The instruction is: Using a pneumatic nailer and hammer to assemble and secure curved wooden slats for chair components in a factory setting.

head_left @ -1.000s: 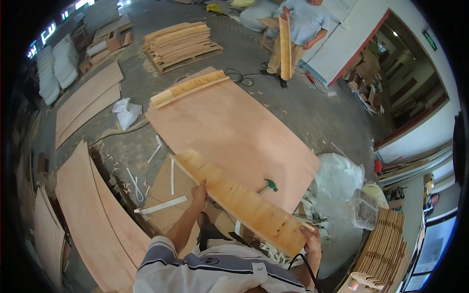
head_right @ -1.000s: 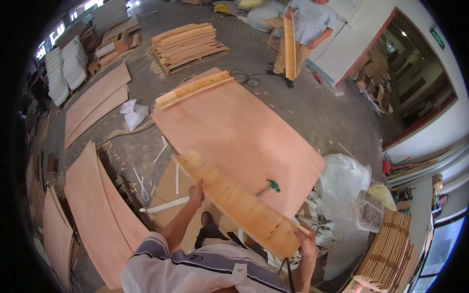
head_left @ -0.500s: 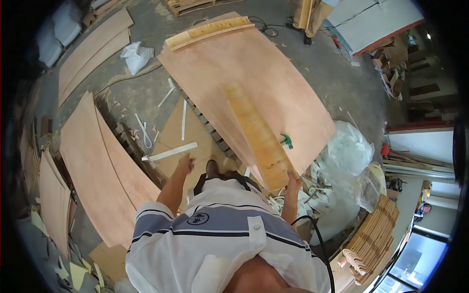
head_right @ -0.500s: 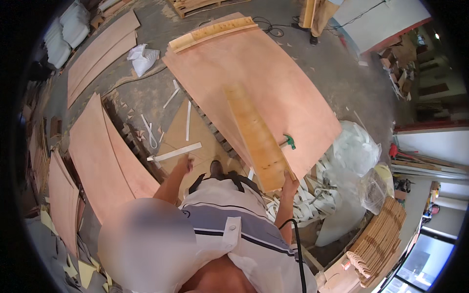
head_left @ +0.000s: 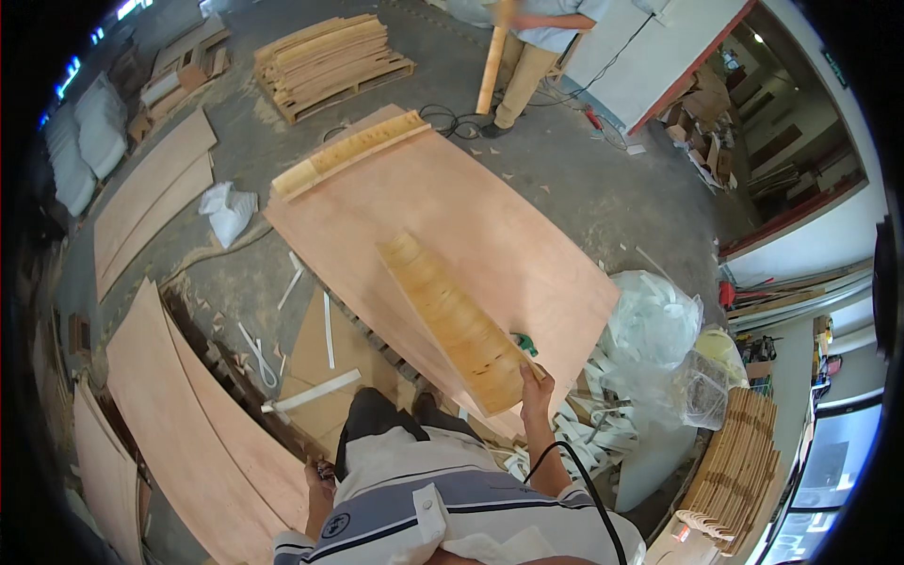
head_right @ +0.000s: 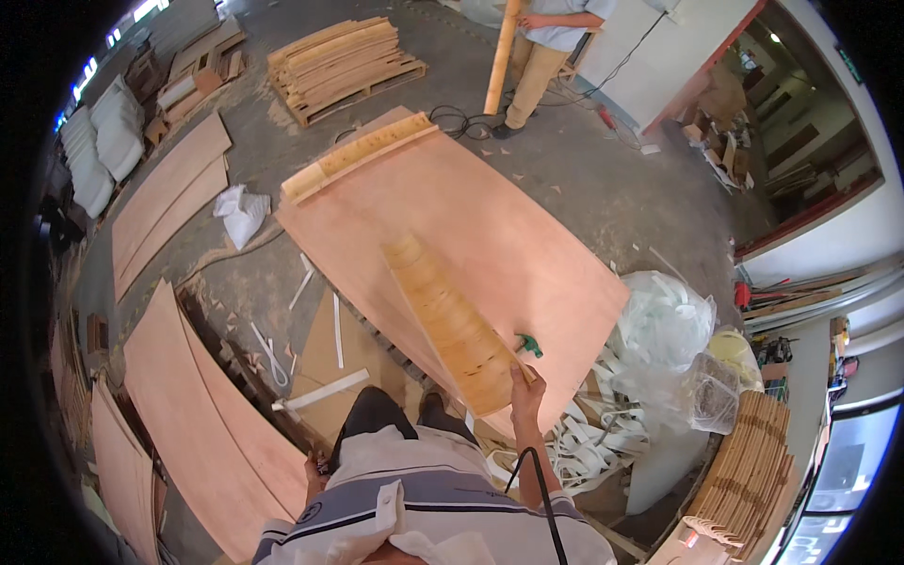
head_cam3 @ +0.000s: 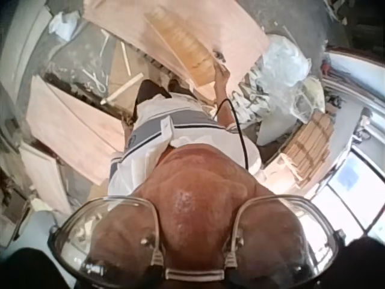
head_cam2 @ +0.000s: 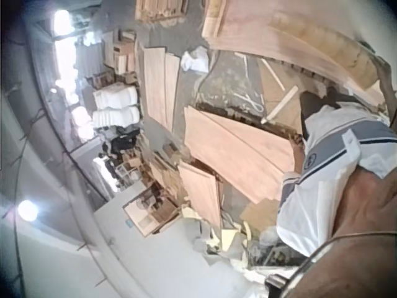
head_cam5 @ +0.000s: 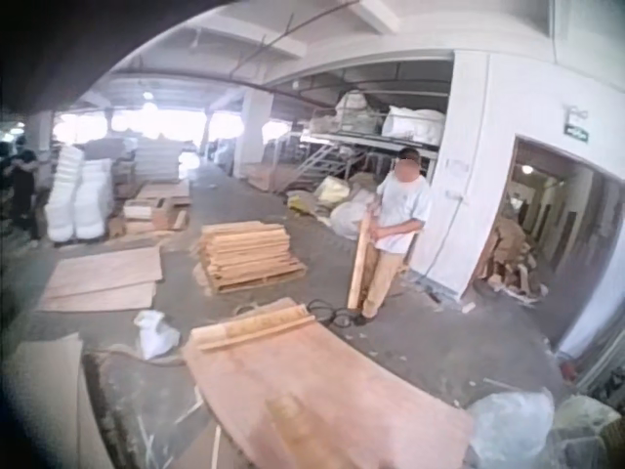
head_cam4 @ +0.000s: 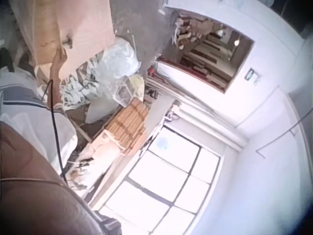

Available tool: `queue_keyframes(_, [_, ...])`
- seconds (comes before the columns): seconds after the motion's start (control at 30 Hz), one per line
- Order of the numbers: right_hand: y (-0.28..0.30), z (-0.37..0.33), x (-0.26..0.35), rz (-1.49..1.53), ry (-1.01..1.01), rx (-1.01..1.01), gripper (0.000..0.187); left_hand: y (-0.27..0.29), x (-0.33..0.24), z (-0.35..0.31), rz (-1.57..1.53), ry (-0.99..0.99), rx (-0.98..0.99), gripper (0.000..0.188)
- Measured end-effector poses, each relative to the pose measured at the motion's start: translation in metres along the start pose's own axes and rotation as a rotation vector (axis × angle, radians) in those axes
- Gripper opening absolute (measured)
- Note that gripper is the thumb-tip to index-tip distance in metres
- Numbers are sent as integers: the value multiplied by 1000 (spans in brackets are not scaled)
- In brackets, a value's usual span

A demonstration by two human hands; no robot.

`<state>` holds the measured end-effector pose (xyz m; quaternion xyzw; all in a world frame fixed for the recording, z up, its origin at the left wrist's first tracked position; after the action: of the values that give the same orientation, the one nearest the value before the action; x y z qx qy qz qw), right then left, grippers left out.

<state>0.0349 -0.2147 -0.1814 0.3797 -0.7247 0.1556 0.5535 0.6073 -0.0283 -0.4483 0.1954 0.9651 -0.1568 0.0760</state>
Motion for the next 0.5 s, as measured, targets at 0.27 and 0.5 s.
queue_keyframes(0.27, [-69, -8, 66, 80, 134, -70, 28, -142, -89, 28, -127, 165, 211, 42])
queue_keyframes(0.5, [-124, -34, 121, 45, 194, -133, 27, -243, -176, 73, 253, 231, 530, 35])
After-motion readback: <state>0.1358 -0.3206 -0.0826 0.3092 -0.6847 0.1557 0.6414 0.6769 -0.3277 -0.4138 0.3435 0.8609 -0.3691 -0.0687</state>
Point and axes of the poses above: each hand's wrist, its own z-axis towards the middle knuckle, its own y-axis out of the back of the hand, x = y × z, the point moved 8 cm from there along z, towards the middle knuckle, and after that the axes turned 4 degrees about -y, right-handed, at the moved point
